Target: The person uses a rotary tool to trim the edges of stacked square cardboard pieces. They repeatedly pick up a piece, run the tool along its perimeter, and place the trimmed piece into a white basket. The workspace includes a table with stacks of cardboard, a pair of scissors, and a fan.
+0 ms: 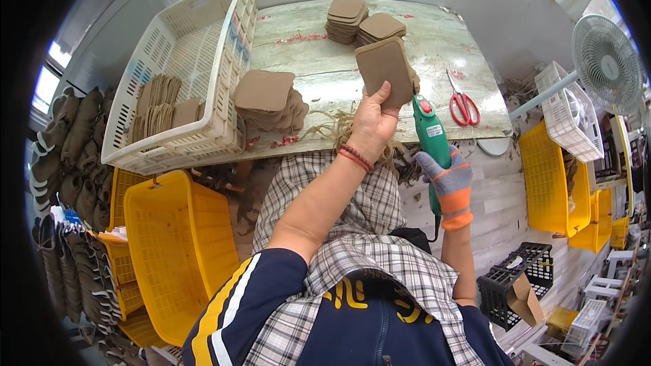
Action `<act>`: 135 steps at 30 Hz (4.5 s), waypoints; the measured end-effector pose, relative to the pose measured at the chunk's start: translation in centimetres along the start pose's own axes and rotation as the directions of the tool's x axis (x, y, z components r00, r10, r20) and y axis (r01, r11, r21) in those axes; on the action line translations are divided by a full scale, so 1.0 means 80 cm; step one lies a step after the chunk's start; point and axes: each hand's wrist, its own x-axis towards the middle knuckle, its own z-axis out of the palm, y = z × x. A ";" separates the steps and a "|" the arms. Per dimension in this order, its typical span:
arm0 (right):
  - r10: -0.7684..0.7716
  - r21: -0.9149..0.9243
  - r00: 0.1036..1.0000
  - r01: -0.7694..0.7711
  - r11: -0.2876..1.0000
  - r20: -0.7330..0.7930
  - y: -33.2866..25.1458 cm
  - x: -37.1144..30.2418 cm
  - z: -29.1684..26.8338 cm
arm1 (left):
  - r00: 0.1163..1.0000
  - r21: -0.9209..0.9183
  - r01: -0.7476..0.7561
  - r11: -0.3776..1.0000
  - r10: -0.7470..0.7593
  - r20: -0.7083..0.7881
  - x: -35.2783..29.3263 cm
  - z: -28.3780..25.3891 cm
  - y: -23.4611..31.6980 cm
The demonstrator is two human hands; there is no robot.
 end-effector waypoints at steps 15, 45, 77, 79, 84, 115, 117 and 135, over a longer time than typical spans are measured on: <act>-0.038 0.003 0.996 0.039 0.999 -0.078 -0.012 0.018 -0.010 | 0.992 0.189 0.120 0.975 -0.113 -0.051 -0.042 -0.007 -0.024; 0.069 -0.159 0.982 -0.041 0.986 0.175 0.003 -0.004 -0.036 | 0.914 0.907 0.226 0.356 -0.400 -0.071 -0.033 -0.046 0.099; 0.151 -0.076 0.895 -0.132 0.988 0.419 0.003 -0.008 -0.045 | 0.971 0.952 0.055 0.302 -0.240 0.020 -0.029 -0.019 0.134; 0.146 -0.093 0.896 -0.118 0.989 0.420 0.005 -0.007 -0.045 | 0.965 0.947 0.075 0.313 -0.262 0.010 -0.033 -0.014 0.132; 0.149 -0.112 0.896 -0.112 0.987 0.417 0.009 -0.005 -0.042 | 0.957 0.956 0.091 0.279 -0.291 -0.006 -0.031 -0.018 0.133; 0.153 0.065 0.921 -0.188 0.980 0.359 0.004 0.000 -0.046 | 0.989 0.987 -0.150 0.061 0.007 0.150 -0.066 0.100 0.246; 0.158 0.060 0.919 -0.192 0.980 0.361 0.016 0.002 -0.052 | 0.964 0.983 -0.182 0.011 0.199 0.176 -0.057 0.102 0.308; 0.186 0.045 0.976 -0.192 0.980 0.113 0.095 0.008 -0.057 | 0.939 0.612 -0.030 -0.790 0.188 0.288 0.131 -0.052 0.025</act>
